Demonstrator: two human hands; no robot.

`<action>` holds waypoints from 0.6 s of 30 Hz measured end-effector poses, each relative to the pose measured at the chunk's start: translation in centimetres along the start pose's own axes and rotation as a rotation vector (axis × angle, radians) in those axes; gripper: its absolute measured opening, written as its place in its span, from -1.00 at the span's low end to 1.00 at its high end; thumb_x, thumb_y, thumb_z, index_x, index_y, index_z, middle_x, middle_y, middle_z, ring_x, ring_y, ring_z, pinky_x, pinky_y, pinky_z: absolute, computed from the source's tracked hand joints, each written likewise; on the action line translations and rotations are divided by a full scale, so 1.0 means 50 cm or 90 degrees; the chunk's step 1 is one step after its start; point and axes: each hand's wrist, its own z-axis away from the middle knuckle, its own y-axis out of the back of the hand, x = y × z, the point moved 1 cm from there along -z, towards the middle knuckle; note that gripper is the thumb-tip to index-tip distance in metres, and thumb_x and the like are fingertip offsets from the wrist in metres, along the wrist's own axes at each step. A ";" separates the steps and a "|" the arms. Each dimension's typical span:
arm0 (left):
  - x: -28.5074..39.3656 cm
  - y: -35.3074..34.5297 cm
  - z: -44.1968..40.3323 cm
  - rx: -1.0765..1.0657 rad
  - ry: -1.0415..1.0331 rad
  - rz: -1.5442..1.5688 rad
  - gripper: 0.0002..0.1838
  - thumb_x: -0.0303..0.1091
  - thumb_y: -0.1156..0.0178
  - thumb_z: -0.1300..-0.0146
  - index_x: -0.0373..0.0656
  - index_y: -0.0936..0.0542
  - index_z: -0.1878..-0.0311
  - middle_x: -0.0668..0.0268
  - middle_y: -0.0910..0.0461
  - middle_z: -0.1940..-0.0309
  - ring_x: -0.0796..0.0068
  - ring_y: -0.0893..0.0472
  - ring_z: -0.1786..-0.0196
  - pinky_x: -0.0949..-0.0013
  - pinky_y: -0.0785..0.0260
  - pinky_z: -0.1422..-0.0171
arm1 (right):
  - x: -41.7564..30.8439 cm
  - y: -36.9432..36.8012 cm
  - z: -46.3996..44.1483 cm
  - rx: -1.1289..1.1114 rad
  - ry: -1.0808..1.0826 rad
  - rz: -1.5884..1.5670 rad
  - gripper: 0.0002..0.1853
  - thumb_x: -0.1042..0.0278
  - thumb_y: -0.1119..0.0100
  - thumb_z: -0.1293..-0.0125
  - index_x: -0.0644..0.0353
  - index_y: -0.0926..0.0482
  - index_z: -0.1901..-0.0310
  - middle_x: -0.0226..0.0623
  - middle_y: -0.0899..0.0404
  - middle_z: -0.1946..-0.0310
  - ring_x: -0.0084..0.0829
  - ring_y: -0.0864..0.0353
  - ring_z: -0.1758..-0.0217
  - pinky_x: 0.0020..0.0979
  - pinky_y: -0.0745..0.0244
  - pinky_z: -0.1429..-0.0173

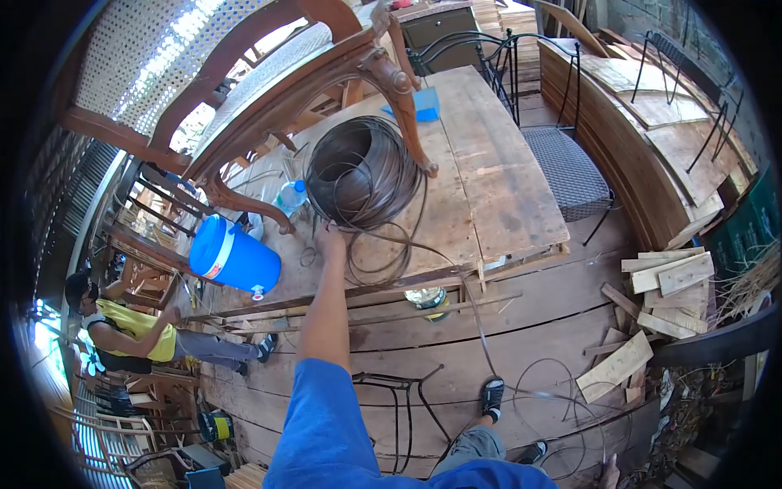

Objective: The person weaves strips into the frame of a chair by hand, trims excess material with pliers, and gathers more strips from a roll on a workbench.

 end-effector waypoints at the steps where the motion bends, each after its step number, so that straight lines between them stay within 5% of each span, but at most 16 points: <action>1: 0.033 0.014 0.020 0.040 -0.011 0.005 -0.77 -0.37 -0.02 -0.30 -0.34 -0.51 0.11 -0.05 -0.59 0.23 -0.01 -0.59 0.13 0.10 -0.40 0.03 | -0.022 -0.026 0.002 -0.035 0.010 0.013 -0.37 -0.37 0.02 -0.22 0.00 -0.50 -0.07 0.04 -0.57 0.42 -0.16 -0.58 0.45 0.09 -0.43 0.29; 2: 0.073 0.027 0.037 0.029 0.031 0.108 -0.77 -0.36 -0.02 -0.31 -0.34 -0.51 0.14 -0.02 -0.58 0.27 0.06 -0.61 0.16 0.15 -0.42 0.08 | -0.074 -0.087 0.038 0.025 0.074 -0.021 -0.35 -0.31 0.04 -0.26 0.28 -0.55 0.20 -0.44 -0.26 0.76 -0.52 -0.30 0.77 -0.39 -0.19 0.71; 5: 0.174 0.070 0.096 -0.006 0.062 0.278 -0.76 -0.31 -0.03 -0.35 -0.33 -0.51 0.17 0.08 -0.58 0.35 0.29 -0.63 0.24 0.28 -0.44 0.19 | -0.198 -0.190 0.100 -0.096 0.242 0.098 -0.52 -0.10 0.04 -0.33 0.25 -0.55 0.26 -0.47 -0.26 0.75 -0.55 -0.23 0.74 -0.42 -0.10 0.67; 7: 0.216 0.094 0.140 -0.033 -0.042 0.211 -0.75 -0.29 -0.03 -0.36 -0.33 -0.49 0.13 0.13 -0.57 0.35 0.44 -0.62 0.27 0.37 -0.43 0.24 | -0.269 -0.242 0.105 -0.160 0.311 0.162 -0.51 -0.06 0.05 -0.34 0.32 -0.53 0.16 -0.43 -0.24 0.77 -0.53 -0.21 0.71 -0.43 -0.14 0.60; 9: 0.240 0.099 0.202 -0.017 -0.070 0.238 -0.76 -0.30 -0.01 -0.38 -0.32 -0.49 0.13 0.23 -0.55 0.35 0.51 -0.58 0.36 0.42 -0.41 0.26 | -0.357 -0.286 0.133 -0.157 0.549 0.319 -0.57 0.08 0.01 -0.34 0.35 -0.47 0.02 -0.29 -0.35 0.67 -0.43 -0.30 0.61 -0.38 -0.31 0.45; 13: 0.302 0.141 0.382 -0.046 -0.052 0.299 -0.75 -0.34 -0.01 -0.38 -0.32 -0.50 0.04 0.22 -0.55 0.30 0.49 -0.55 0.31 0.42 -0.38 0.16 | -0.454 -0.371 0.153 -0.075 0.741 0.201 -0.42 0.47 -0.03 -0.26 0.26 -0.18 -0.32 -0.10 -0.45 0.25 -0.26 -0.43 0.26 -0.28 -0.40 0.06; 15: 0.326 0.166 0.473 -0.098 -0.008 0.319 -0.75 -0.41 -0.01 -0.37 -0.31 -0.51 -0.02 0.15 -0.54 0.23 0.42 -0.53 0.19 0.39 -0.37 0.05 | -0.502 -0.397 0.173 -0.073 0.779 0.205 -0.34 0.52 -0.02 -0.25 0.16 -0.08 -0.39 -0.07 -0.46 0.17 -0.28 -0.45 0.21 -0.32 -0.39 0.02; 18: 0.377 0.192 0.611 -0.082 -0.117 0.327 -0.78 -0.50 -0.08 -0.30 -0.29 -0.52 0.00 0.17 -0.52 0.19 0.44 -0.52 0.18 0.44 -0.38 0.09 | -0.538 -0.421 0.252 -0.101 0.856 0.117 -0.37 0.50 0.00 -0.30 0.05 -0.10 -0.40 -0.08 -0.44 0.11 -0.28 -0.46 0.13 -0.32 -0.39 -0.05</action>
